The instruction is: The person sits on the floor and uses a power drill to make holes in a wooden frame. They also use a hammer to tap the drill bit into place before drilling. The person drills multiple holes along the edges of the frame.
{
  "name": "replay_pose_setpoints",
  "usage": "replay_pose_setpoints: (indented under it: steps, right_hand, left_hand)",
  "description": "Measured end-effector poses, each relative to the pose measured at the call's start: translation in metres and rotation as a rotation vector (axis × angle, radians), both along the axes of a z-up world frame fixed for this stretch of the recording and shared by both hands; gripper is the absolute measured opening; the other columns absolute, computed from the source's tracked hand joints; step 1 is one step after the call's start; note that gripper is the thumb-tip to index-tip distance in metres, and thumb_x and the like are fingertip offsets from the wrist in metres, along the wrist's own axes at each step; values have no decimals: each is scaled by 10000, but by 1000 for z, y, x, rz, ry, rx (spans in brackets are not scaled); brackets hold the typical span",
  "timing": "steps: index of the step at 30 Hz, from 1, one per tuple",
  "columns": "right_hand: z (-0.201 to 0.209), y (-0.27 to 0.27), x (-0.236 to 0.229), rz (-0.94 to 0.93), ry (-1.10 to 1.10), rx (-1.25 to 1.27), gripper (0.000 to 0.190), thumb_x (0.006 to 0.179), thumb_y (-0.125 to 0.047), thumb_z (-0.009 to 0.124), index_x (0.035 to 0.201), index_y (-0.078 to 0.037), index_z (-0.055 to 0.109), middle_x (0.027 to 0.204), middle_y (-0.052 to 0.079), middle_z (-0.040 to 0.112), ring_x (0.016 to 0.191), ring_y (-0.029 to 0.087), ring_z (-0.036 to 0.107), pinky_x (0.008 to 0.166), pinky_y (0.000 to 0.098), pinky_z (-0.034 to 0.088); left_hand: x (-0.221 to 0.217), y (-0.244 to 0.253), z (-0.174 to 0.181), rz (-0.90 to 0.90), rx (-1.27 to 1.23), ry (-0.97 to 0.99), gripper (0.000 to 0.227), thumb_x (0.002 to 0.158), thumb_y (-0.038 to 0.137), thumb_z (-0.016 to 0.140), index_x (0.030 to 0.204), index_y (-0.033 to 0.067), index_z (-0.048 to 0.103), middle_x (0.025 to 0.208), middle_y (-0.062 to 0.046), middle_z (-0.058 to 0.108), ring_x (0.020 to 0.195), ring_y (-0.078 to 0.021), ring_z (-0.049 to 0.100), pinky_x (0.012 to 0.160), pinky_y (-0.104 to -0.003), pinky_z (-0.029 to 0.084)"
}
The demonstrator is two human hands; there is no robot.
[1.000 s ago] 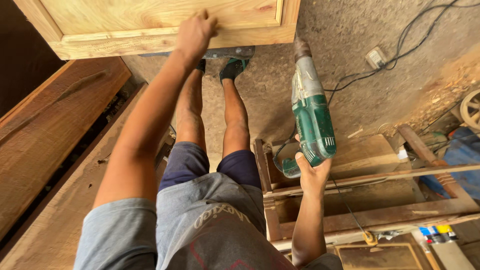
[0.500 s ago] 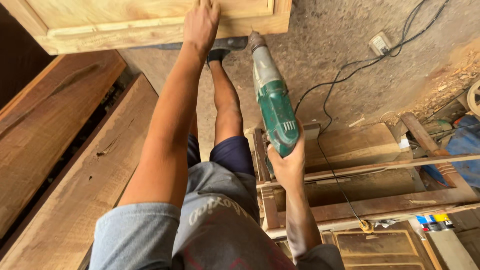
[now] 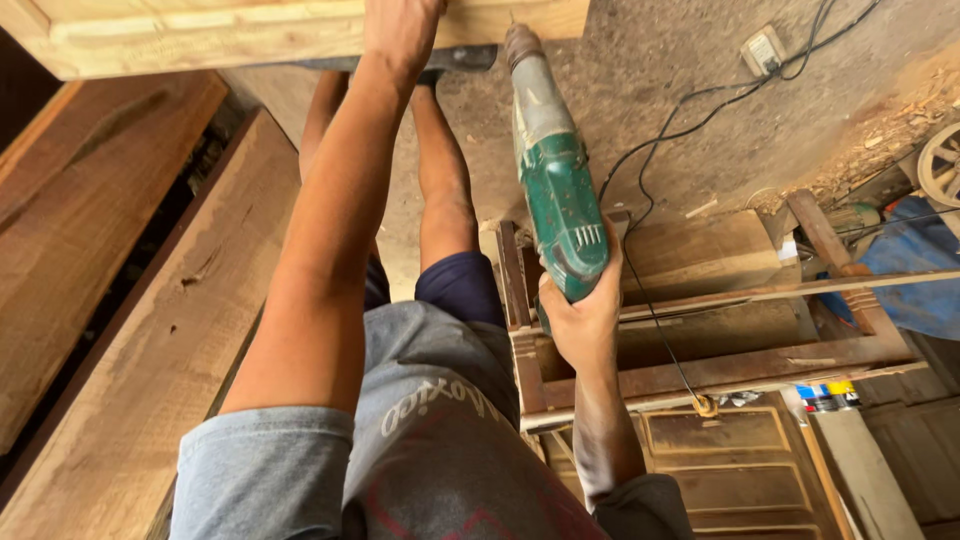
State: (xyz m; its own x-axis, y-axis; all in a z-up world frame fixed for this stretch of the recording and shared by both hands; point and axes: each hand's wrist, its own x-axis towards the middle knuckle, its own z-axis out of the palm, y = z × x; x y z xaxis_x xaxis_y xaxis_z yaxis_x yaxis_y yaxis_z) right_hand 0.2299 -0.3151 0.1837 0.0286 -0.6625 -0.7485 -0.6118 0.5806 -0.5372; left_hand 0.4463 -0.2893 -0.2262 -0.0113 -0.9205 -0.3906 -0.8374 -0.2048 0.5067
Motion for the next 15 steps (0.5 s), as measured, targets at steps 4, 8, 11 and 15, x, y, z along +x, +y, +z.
replay_pose_setpoints:
  steps: [4, 8, 11, 15]
  right_hand:
    - [-4, -10, 13, -7, -29, -7, 779, 872, 91, 656, 1571, 11, 321, 1309, 149, 618, 1123, 197, 657, 995, 333, 550]
    - [0, -9, 22, 17, -16, 21, 784, 880, 94, 660, 1575, 13, 306, 1311, 149, 624, 1116, 192, 666, 980, 327, 560]
    - [-1, -9, 31, 25, -17, 8, 778, 895, 93, 661, 1582, 16, 305, 1306, 151, 626, 1117, 190, 664, 989, 322, 557]
    - [-2, -8, 37, 58, -8, 15, 787, 895, 97, 658, 1585, 17, 287, 1307, 159, 625, 1118, 196, 669, 977, 330, 567]
  left_hand:
    - [5, -10, -1, -2, -119, -40, 77, 888, 86, 635, 963, 88, 651, 821, -156, 650, 742, -331, 650, 624, -451, 506]
    - [4, 0, 4, 5, -121, -36, 92, 899, 63, 617, 986, 69, 647, 827, -159, 651, 752, -327, 643, 629, -456, 497]
    - [5, -3, 3, 9, -118, -32, 56, 916, 106, 620, 963, 86, 642, 819, -147, 653, 754, -323, 646, 637, -459, 501]
    - [-1, -6, 2, -12, -19, -72, 81, 917, 78, 621, 983, 95, 664, 809, -125, 668, 728, -286, 653, 611, -434, 503]
